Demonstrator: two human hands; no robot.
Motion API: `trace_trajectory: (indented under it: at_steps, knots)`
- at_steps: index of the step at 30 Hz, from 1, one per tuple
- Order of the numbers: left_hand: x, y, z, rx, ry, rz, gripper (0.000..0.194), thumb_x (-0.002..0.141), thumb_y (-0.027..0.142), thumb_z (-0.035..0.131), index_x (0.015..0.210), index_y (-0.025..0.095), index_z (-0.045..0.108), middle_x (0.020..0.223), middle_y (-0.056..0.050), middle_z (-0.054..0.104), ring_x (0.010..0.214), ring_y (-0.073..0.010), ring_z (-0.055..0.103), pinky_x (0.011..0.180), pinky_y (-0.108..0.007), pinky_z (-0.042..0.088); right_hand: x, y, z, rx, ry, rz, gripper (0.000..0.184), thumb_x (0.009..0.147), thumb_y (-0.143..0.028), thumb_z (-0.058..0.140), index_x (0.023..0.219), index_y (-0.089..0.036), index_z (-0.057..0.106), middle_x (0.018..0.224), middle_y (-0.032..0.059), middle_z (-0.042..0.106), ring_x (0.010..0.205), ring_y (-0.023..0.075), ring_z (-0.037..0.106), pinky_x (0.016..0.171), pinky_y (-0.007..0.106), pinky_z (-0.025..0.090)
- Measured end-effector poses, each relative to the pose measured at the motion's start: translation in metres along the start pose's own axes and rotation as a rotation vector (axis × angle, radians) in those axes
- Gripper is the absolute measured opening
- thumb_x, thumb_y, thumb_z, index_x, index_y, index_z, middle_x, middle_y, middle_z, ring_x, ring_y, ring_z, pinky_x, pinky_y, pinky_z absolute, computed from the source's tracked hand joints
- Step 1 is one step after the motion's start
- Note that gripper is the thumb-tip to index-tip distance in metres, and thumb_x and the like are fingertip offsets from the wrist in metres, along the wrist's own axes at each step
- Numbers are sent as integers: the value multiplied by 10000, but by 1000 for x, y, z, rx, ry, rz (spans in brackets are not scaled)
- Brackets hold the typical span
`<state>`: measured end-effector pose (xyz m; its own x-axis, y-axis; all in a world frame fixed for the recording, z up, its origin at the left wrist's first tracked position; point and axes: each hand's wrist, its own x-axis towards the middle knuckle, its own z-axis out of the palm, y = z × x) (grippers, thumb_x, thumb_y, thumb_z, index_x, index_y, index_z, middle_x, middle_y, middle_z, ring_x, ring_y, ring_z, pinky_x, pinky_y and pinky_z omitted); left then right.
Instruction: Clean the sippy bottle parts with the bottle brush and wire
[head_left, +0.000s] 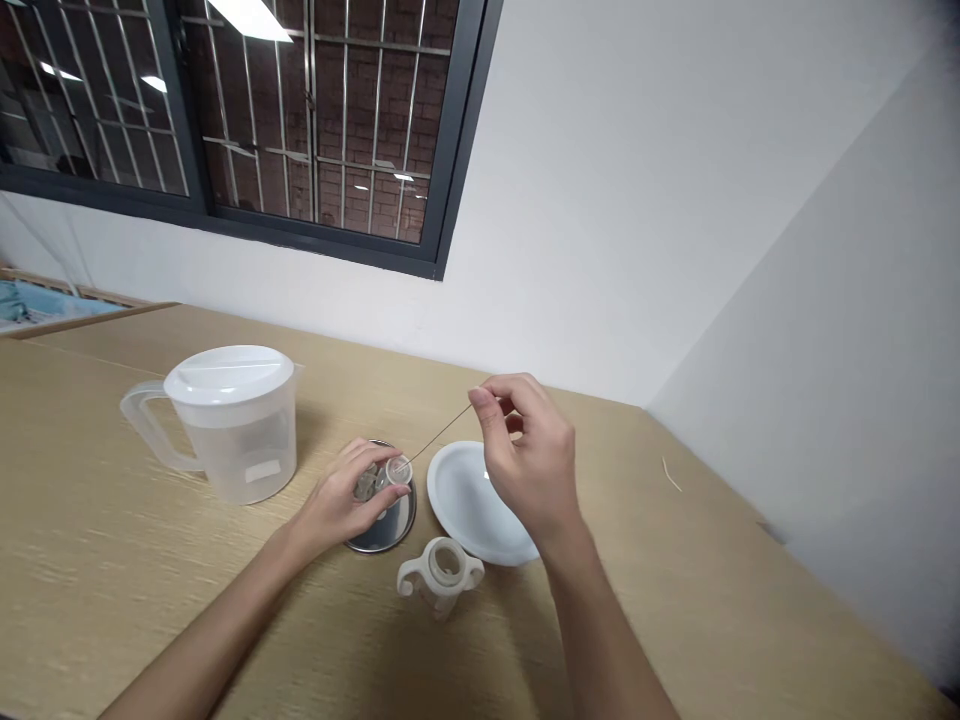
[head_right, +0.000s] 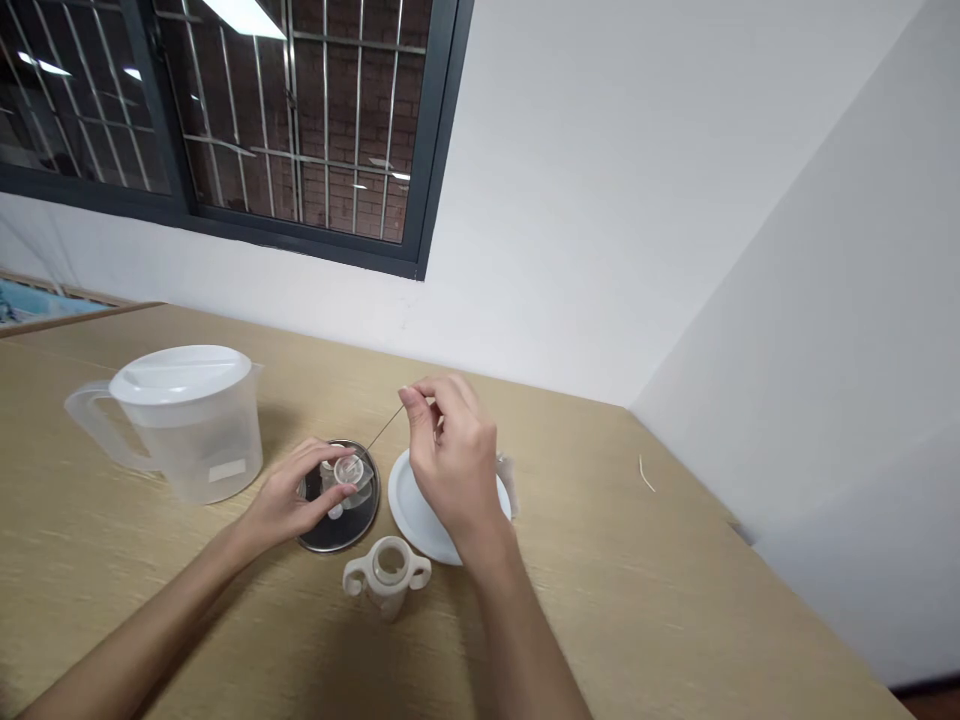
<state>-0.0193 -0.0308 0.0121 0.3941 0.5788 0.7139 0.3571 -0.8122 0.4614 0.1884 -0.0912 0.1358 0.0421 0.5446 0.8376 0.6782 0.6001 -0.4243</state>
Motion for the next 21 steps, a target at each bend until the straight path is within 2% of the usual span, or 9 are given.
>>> trace_trajectory:
  at_steps: [7, 14, 21]
  knots:
    - [0, -1, 1, -4, 5, -24, 339, 877, 313, 647, 1197, 213, 598, 1095, -91, 686, 1014, -219, 615, 897, -368, 491, -5, 2, 15, 36, -81, 20, 177, 972, -292, 512, 844, -211, 605, 832, 20, 621, 718, 130, 566, 609, 251, 450]
    - [-1, -3, 3, -24, 20, -80, 328, 874, 330, 651, 1179, 217, 603, 1079, -76, 679, 1008, -211, 616, 895, -352, 488, -14, 3, 36, 85, -81, 46, 177, 969, -298, 525, 849, -212, 624, 803, 8, 639, 714, 125, 574, 638, 248, 453]
    - [0, 1, 2, -69, 43, -116, 314, 872, 329, 658, 1165, 223, 619, 1059, -59, 681, 992, -197, 620, 888, -331, 481, -16, 3, 43, 108, -108, 46, 177, 968, -284, 518, 848, -213, 627, 795, 12, 637, 705, 131, 575, 644, 252, 453]
